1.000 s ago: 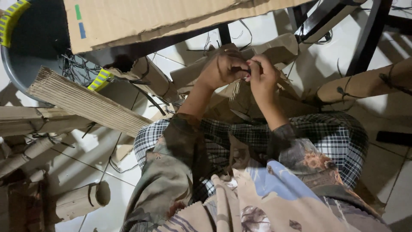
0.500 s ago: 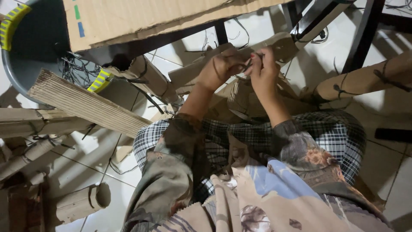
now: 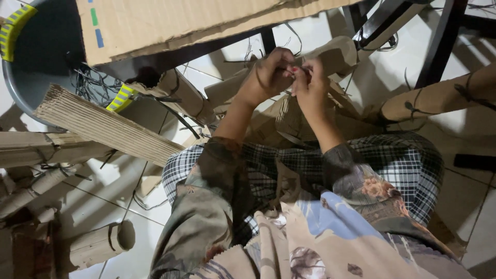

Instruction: The person sits on the floor and ties black string around a cardboard-wrapped frame to secure it. They repeatedly wrap and knot the string at multiple points along the frame, adjusting the cardboard as needed.

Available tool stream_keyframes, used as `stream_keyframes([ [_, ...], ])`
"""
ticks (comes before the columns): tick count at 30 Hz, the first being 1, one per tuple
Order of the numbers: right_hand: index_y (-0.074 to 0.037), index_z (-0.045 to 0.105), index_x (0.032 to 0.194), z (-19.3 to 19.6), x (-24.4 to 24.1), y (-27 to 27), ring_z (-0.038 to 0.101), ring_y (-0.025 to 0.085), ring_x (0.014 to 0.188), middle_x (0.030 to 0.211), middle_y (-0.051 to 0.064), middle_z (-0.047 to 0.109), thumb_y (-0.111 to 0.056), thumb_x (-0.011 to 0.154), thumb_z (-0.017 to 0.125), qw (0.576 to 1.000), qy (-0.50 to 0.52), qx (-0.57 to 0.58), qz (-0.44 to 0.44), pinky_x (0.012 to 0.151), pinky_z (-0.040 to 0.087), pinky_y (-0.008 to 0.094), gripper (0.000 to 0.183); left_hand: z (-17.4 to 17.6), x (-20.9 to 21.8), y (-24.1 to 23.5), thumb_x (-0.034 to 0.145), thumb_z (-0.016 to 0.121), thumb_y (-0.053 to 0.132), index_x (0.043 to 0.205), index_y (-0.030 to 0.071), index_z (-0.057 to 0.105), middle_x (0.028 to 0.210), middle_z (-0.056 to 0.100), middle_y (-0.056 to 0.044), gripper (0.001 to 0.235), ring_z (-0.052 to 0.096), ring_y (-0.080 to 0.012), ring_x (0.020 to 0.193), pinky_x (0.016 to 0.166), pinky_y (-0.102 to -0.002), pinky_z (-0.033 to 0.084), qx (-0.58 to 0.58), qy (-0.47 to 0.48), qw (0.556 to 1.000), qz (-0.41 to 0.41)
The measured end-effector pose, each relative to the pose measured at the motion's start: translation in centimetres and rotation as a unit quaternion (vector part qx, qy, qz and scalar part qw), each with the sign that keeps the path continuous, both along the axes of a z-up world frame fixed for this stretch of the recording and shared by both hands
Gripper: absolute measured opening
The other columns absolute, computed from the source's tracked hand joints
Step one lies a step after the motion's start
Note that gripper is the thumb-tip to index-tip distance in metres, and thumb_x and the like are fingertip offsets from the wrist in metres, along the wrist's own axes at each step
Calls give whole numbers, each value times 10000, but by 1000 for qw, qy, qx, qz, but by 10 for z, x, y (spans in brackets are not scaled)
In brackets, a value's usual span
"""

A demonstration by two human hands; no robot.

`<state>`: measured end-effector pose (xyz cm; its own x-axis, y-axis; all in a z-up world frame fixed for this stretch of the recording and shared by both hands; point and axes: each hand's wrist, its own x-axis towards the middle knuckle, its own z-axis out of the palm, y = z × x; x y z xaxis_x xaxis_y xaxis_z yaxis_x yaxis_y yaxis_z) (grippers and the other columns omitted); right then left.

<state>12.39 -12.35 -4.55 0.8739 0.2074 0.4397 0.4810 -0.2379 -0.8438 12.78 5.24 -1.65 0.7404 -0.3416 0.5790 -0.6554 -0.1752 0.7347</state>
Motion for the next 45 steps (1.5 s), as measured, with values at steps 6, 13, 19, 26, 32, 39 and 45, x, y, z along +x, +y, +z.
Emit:
stream_keyframes([
  [6, -35, 531, 1052, 3, 0, 8, 629, 143, 544, 917, 137, 743, -24, 1006, 718, 990, 79, 79, -87, 433, 499, 246, 194, 2, 0, 3, 971, 718, -73, 1158, 46, 533, 893, 673, -46, 289, 673, -112, 743, 595, -211, 580, -19, 54, 998, -17],
  [13, 15, 742, 1044, -2, 3, -1, 597, 144, 627, 813, 100, 722, -20, 1020, 660, 997, -43, -30, -60, 530, 457, 272, 93, 9, -2, 1, 975, 693, -76, 1060, 75, 485, 879, 573, -34, 272, 602, -141, 780, 677, -237, 562, -53, 93, 993, -45],
  [19, -35, 706, 1206, -8, 5, -19, 657, 187, 737, 974, 108, 734, -102, 1078, 555, 984, 67, -167, 12, 570, 517, 281, 209, -4, 0, -1, 903, 741, -98, 1000, 90, 513, 861, 588, -11, 312, 598, -114, 760, 646, -236, 510, -33, 40, 999, -1],
  [26, -73, 562, 978, -30, 24, -30, 405, 91, 681, 878, 14, 509, -122, 1118, 447, 886, 363, 235, 167, 638, 397, 258, 188, 4, 2, 4, 838, 616, -64, 1023, 16, 622, 990, 700, -127, 201, 703, -269, 922, 829, -353, 620, -16, 18, 1000, -9],
  [32, -97, 570, 940, -13, 22, -29, 439, 95, 697, 872, 17, 542, -104, 1107, 471, 875, 397, 226, 157, 683, 432, 246, 194, 1, 7, 1, 970, 689, 110, 994, -21, 720, 1151, 615, -206, 137, 627, -399, 1197, 1026, -537, 539, 40, -1, 999, -8],
  [39, -47, 711, 1216, 46, -7, -16, 723, 211, 1066, 1189, 118, 744, 17, 970, 638, 982, 182, -59, -8, 900, 611, 297, 264, -16, 5, -4, 1076, 339, 467, 926, 97, 598, 818, 704, -71, 476, 710, -164, 691, 534, -210, 606, -55, 179, 981, 40],
  [45, 38, 713, 1052, 17, -28, -26, 665, 307, 885, 1009, 184, 690, 119, 948, 615, 970, 3, -242, 3, 744, 562, 369, 165, -48, 31, -3, 992, 617, 133, 888, 53, 703, 760, 745, -51, 156, 705, -85, 606, 432, -142, 570, 123, 2, 958, 258],
])
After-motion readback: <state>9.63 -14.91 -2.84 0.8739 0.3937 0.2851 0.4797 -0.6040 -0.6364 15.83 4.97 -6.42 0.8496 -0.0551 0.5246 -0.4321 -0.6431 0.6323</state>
